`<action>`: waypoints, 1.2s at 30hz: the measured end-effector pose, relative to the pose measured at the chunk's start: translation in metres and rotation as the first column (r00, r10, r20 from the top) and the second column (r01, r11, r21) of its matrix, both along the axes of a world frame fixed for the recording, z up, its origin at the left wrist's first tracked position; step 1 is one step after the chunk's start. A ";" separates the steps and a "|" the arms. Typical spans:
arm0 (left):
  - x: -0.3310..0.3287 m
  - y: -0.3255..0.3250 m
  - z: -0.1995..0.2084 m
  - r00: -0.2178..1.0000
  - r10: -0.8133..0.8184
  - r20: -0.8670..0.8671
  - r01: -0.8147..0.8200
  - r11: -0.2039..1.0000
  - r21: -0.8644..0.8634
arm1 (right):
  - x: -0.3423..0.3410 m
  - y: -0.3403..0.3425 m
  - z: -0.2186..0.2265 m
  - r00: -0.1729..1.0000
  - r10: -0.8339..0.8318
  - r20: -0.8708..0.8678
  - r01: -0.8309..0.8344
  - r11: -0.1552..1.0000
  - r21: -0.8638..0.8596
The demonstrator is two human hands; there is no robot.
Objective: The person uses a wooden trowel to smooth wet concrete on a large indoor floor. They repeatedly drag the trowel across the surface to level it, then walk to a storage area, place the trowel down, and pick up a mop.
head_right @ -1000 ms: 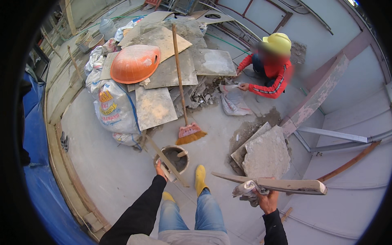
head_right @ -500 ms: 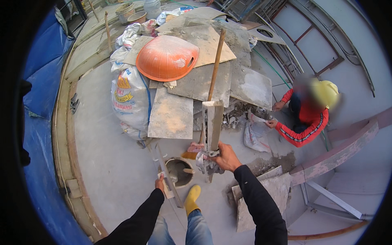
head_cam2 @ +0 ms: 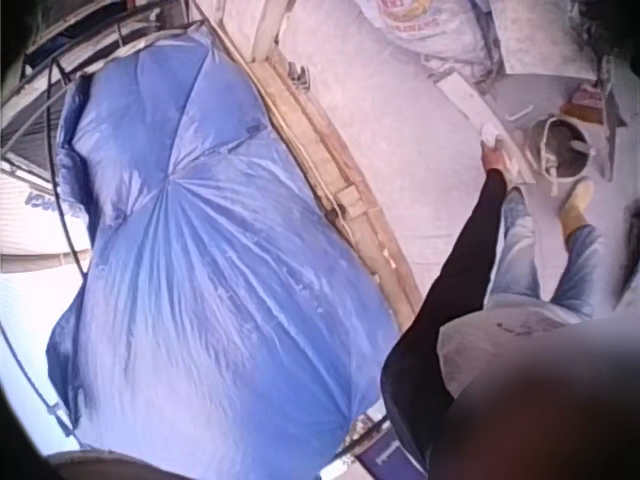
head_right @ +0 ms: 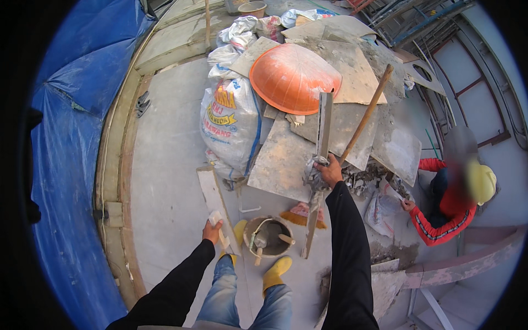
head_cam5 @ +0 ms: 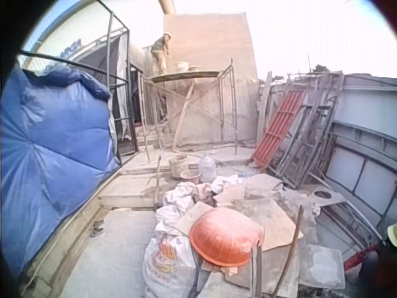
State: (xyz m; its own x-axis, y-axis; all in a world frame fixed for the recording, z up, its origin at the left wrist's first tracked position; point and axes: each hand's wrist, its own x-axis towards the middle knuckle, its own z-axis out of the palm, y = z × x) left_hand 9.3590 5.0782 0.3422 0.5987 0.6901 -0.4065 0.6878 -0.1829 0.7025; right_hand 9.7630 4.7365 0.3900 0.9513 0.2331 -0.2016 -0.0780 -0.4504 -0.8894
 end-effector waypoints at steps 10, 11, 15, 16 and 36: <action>0.038 0.036 -0.031 0.903 -0.359 -0.236 0.353 0.933 -0.070 | -0.007 0.012 -0.044 0.991 -0.127 0.045 0.130 0.989 -0.073; 0.037 0.035 -0.038 0.885 -0.375 -0.276 0.367 0.927 -0.082 | -0.010 0.010 -0.044 0.990 -0.138 0.002 0.138 0.990 -0.008; 0.034 0.024 -0.073 0.770 -0.480 -0.421 0.398 0.876 -0.273 | -0.043 -0.001 -0.036 0.956 -0.277 -0.095 0.290 0.941 0.176; 0.035 0.017 -0.085 0.749 -0.487 -0.449 0.429 0.873 -0.231 | -0.056 -0.005 -0.032 0.928 -0.348 -0.132 0.370 0.900 0.231; -0.019 -0.009 -0.123 0.541 -0.829 -0.142 0.656 0.522 -0.545 | -0.501 -0.029 -0.031 0.567 -0.755 -0.329 0.758 0.635 -0.150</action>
